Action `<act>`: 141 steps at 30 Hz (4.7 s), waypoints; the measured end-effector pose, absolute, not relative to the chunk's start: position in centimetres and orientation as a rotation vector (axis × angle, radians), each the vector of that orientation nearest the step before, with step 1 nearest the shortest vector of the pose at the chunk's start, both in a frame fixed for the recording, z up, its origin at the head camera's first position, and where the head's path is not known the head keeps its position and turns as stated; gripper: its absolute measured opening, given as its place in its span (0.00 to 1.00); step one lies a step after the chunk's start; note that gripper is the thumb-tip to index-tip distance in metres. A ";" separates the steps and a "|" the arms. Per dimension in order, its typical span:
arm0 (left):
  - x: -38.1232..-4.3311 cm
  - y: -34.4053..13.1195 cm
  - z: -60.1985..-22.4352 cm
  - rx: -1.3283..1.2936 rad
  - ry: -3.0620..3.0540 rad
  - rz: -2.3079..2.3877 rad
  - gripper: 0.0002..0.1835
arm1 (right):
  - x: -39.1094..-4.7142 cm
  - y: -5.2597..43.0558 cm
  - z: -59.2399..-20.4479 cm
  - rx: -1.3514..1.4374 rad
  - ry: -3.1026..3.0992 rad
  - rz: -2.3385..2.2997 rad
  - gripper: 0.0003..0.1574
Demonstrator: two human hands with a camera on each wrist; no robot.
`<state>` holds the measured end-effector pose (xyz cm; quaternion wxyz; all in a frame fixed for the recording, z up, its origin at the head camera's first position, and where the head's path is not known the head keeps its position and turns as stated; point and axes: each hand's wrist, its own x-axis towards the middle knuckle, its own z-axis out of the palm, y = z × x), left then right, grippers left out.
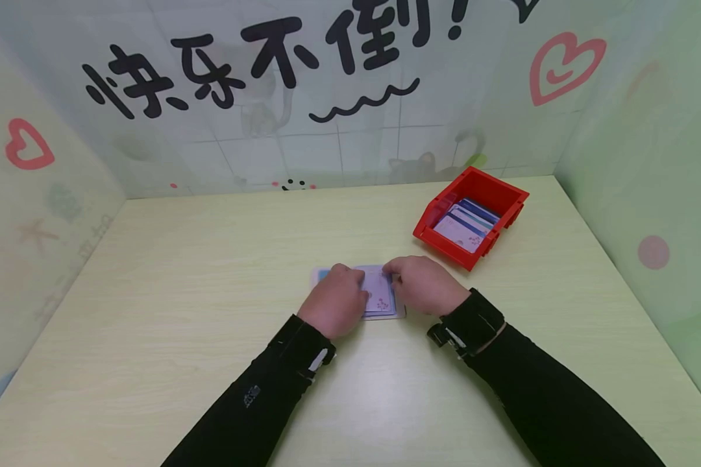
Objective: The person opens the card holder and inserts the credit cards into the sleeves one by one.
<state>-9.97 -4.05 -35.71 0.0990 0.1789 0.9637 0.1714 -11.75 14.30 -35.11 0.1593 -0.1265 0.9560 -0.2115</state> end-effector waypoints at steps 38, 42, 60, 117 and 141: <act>-10.0 -9.6 -35.4 0.359 2.835 0.522 0.32 | -12.4 13.5 -35.5 -0.497 2.664 -0.539 0.66; -9.9 -9.5 -35.3 0.373 2.847 0.472 0.33 | -12.6 13.3 -35.5 -0.519 2.685 -0.511 0.65; -9.9 -9.2 -35.7 0.385 2.873 0.405 0.32 | -12.3 13.1 -35.2 -0.534 2.683 -0.536 0.62; -9.5 -9.2 -35.4 0.427 2.878 0.374 0.31 | -12.8 11.4 -35.0 -0.509 2.751 -0.331 0.64; -9.6 -9.0 -35.5 0.422 2.893 0.344 0.31 | -13.6 11.2 -34.6 -0.541 2.760 -0.217 0.57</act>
